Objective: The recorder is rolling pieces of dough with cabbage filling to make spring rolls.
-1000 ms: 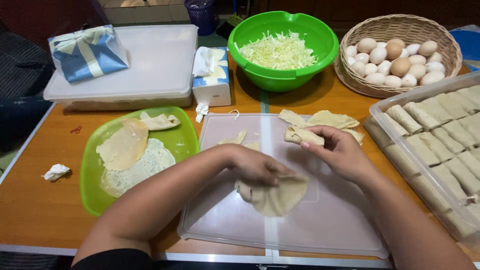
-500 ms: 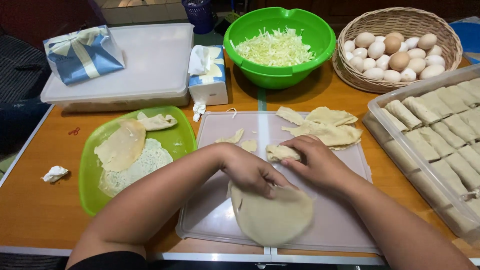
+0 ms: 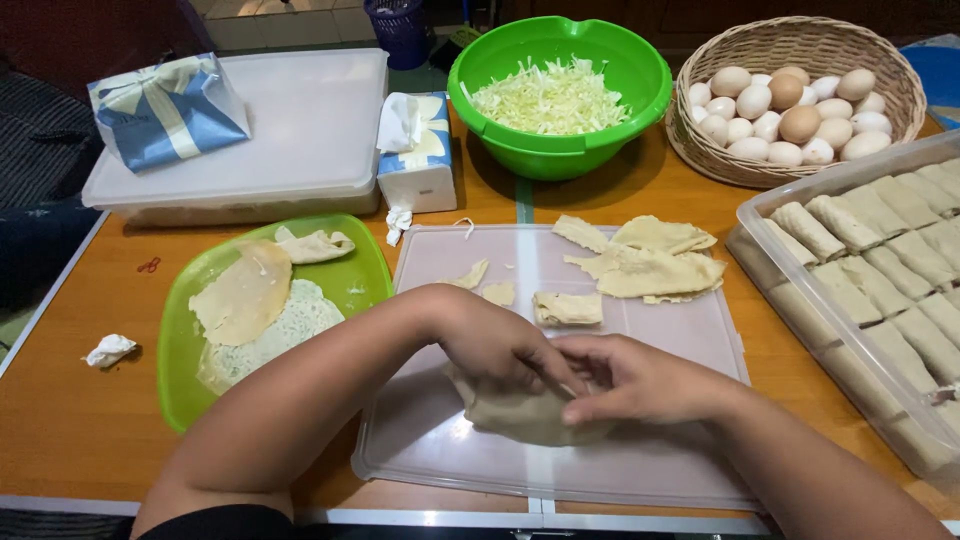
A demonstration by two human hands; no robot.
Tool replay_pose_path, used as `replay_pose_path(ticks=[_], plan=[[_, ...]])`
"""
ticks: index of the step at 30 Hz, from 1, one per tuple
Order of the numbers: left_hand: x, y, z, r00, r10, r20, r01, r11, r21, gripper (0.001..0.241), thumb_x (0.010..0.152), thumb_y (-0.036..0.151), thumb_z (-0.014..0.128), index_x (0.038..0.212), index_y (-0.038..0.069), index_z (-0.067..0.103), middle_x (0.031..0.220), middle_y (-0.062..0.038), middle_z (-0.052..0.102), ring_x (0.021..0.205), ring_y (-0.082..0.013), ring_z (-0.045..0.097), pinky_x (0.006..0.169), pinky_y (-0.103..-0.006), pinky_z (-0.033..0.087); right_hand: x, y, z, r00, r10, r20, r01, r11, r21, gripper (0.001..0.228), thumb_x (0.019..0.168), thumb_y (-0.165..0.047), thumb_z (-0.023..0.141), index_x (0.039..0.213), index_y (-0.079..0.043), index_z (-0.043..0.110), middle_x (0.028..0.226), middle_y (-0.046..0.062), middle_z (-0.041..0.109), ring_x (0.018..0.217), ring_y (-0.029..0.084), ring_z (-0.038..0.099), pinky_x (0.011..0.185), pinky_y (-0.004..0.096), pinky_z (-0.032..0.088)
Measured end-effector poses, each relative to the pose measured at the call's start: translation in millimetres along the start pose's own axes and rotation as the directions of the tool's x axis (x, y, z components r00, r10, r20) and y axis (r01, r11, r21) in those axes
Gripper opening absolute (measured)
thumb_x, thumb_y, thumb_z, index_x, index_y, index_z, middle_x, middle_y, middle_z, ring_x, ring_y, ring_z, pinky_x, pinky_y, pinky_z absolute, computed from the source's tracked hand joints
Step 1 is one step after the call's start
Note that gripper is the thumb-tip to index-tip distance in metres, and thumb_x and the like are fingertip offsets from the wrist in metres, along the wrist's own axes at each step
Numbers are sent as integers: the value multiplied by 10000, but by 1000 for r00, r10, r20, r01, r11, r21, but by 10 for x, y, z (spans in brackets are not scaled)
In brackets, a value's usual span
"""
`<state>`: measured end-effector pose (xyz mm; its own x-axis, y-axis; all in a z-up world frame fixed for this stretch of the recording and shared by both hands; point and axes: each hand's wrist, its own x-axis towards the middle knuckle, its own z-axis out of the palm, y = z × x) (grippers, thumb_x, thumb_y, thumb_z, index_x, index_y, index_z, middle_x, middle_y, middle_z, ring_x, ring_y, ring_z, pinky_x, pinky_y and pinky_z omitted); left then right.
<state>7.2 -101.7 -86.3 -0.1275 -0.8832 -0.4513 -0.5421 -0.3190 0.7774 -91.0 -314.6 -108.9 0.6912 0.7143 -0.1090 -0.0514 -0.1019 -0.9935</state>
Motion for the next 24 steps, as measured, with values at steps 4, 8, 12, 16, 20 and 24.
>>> replay_pose_path(ticks=[4, 8, 12, 16, 20, 24], plan=[[-180, 95, -5, 994, 26, -103, -26, 1000, -4, 462, 1003, 181, 559, 1463, 221, 557, 1363, -57, 663, 1221, -188, 608, 1043, -341, 451, 23, 87, 24, 993, 76, -95, -88, 987, -132, 443, 847, -112, 798, 1267, -26, 684, 1149, 22, 740, 1051, 74, 634, 957, 269, 515], [-432, 397, -1, 963, -119, -242, 119, 993, -16, 465, 1007, 203, 556, 1457, 203, 438, 1281, -78, 674, 1078, -192, 664, 909, -356, 510, 11, 142, 42, 927, 126, -354, -172, 980, -100, 282, 887, -108, 774, 1151, -11, 760, 943, 0, 745, 860, 57, 643, 770, 256, 548], [-618, 444, -8, 956, -241, -166, 194, 947, -258, 568, 950, 181, 598, 1459, 206, 349, 1132, -80, 702, 865, -148, 680, 693, -311, 554, -92, 101, 83, 931, 132, -340, -159, 986, -53, 239, 901, -114, 763, 1106, 3, 802, 910, 16, 778, 808, 63, 648, 709, 251, 534], [-500, 57, -59, 985, -145, -96, 108, 941, -320, 572, 930, 202, 682, 1449, 167, 444, 1071, -88, 714, 823, -132, 633, 647, -289, 517, -40, 20, 83, 974, 191, -124, -172, 974, 151, 258, 887, -87, 753, 1122, 18, 766, 958, 16, 792, 856, 62, 686, 764, 241, 566], [-255, -373, -58, 925, -307, -222, 276, 948, -160, 514, 859, 285, 754, 1328, 160, 586, 1040, -67, 707, 854, -153, 647, 680, -329, 541, 107, 86, 63, 908, 284, -309, -316, 947, -59, 292, 898, -142, 751, 1176, -51, 764, 867, 26, 681, 752, 76, 589, 666, 261, 492], [-209, -558, -51, 899, -230, -373, 257, 966, 24, 445, 838, 313, 803, 1230, 148, 671, 1054, -80, 707, 951, -185, 660, 819, -339, 532, 142, 75, 34, 806, 249, -537, -492, 786, -374, 316, 871, -228, 774, 1171, -132, 791, 745, 78, 658, 660, 107, 533, 609, 302, 491]])
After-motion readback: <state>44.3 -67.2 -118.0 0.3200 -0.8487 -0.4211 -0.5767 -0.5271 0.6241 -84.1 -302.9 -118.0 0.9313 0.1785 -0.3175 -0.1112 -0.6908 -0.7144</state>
